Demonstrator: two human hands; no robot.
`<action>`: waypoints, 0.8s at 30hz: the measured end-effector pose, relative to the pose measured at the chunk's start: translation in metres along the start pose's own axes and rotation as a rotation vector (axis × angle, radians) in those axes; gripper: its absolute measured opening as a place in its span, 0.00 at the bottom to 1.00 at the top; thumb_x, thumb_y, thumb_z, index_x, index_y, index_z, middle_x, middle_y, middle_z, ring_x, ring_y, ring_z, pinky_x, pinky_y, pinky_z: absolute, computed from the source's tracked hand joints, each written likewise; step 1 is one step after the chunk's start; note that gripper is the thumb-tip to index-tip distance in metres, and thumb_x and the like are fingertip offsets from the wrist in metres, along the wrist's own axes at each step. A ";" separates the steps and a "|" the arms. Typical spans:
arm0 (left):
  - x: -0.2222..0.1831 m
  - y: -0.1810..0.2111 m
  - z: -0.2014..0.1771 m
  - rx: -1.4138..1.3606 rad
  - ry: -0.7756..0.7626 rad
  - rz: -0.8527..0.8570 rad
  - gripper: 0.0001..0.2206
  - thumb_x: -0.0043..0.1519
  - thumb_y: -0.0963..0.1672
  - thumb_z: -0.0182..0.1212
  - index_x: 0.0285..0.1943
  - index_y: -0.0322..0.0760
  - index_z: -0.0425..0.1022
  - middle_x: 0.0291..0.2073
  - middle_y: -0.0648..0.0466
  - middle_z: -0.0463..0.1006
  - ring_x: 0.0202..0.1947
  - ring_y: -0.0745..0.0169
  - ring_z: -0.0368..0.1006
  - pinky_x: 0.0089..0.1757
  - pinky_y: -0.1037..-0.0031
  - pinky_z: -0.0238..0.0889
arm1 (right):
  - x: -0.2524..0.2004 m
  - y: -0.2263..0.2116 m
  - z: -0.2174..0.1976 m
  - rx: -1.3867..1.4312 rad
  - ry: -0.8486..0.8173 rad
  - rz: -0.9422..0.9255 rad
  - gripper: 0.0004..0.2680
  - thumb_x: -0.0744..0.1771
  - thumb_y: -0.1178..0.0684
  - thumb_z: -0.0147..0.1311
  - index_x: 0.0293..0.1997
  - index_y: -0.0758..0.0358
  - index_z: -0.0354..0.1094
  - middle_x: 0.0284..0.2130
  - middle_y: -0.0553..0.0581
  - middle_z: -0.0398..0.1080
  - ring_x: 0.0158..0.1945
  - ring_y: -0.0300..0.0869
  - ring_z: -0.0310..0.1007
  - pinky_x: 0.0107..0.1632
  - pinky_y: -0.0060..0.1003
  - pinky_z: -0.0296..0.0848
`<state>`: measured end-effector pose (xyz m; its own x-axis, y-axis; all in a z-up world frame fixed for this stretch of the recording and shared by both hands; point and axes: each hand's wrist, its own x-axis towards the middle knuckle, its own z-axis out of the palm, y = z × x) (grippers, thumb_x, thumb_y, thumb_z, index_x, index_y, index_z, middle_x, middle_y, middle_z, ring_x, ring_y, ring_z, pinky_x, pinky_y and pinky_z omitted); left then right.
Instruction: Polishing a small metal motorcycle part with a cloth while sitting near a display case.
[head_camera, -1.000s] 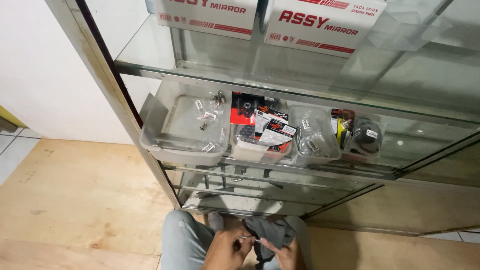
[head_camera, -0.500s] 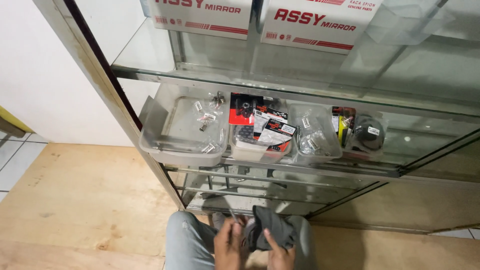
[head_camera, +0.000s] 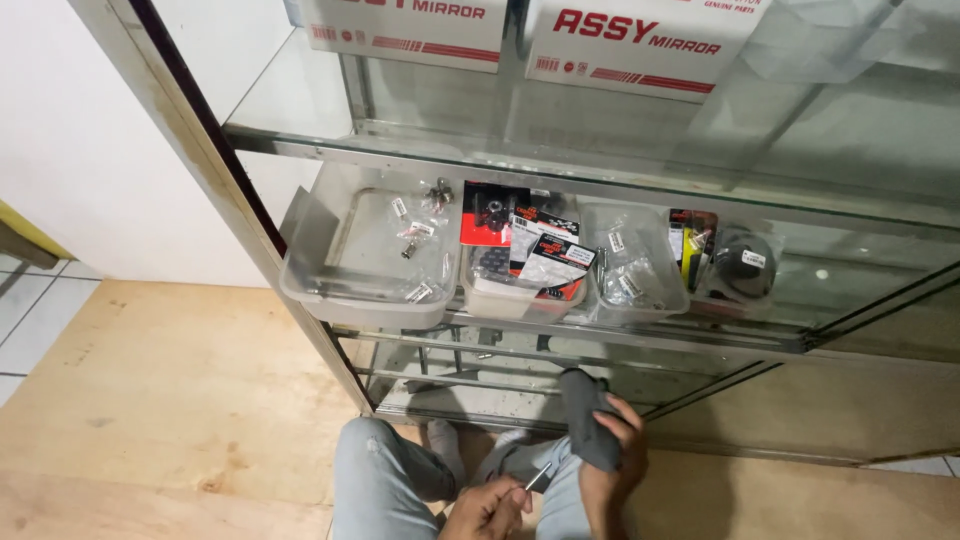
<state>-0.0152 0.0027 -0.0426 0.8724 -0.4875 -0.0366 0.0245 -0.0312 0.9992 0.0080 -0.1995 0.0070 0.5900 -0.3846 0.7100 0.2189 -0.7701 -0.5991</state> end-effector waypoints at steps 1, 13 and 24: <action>0.003 -0.019 0.000 0.003 -0.001 0.003 0.09 0.70 0.43 0.57 0.37 0.36 0.78 0.17 0.57 0.73 0.21 0.73 0.70 0.27 0.76 0.62 | -0.002 -0.007 -0.003 0.002 0.004 -0.001 0.09 0.63 0.55 0.56 0.45 0.63 0.68 0.52 0.63 0.73 0.57 0.54 0.74 0.56 0.47 0.74; 0.000 0.004 -0.006 -0.138 0.041 -0.063 0.10 0.67 0.41 0.55 0.33 0.32 0.75 0.15 0.58 0.70 0.17 0.74 0.64 0.23 0.76 0.55 | -0.009 -0.010 0.006 0.181 -0.091 -0.038 0.12 0.60 0.51 0.63 0.42 0.64 0.73 0.52 0.65 0.72 0.59 0.59 0.71 0.60 0.51 0.71; -0.011 0.088 -0.010 0.138 0.158 -0.094 0.05 0.64 0.42 0.64 0.41 0.37 0.84 0.16 0.53 0.71 0.17 0.66 0.67 0.25 0.72 0.57 | -0.015 0.017 0.024 0.381 -0.096 0.140 0.14 0.60 0.69 0.55 0.47 0.66 0.72 0.52 0.61 0.74 0.60 0.52 0.72 0.64 0.42 0.68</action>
<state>-0.0180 0.0139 0.0456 0.9351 -0.3347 -0.1161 0.0521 -0.1944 0.9795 0.0215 -0.1942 -0.0229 0.7000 -0.4091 0.5853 0.3928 -0.4639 -0.7940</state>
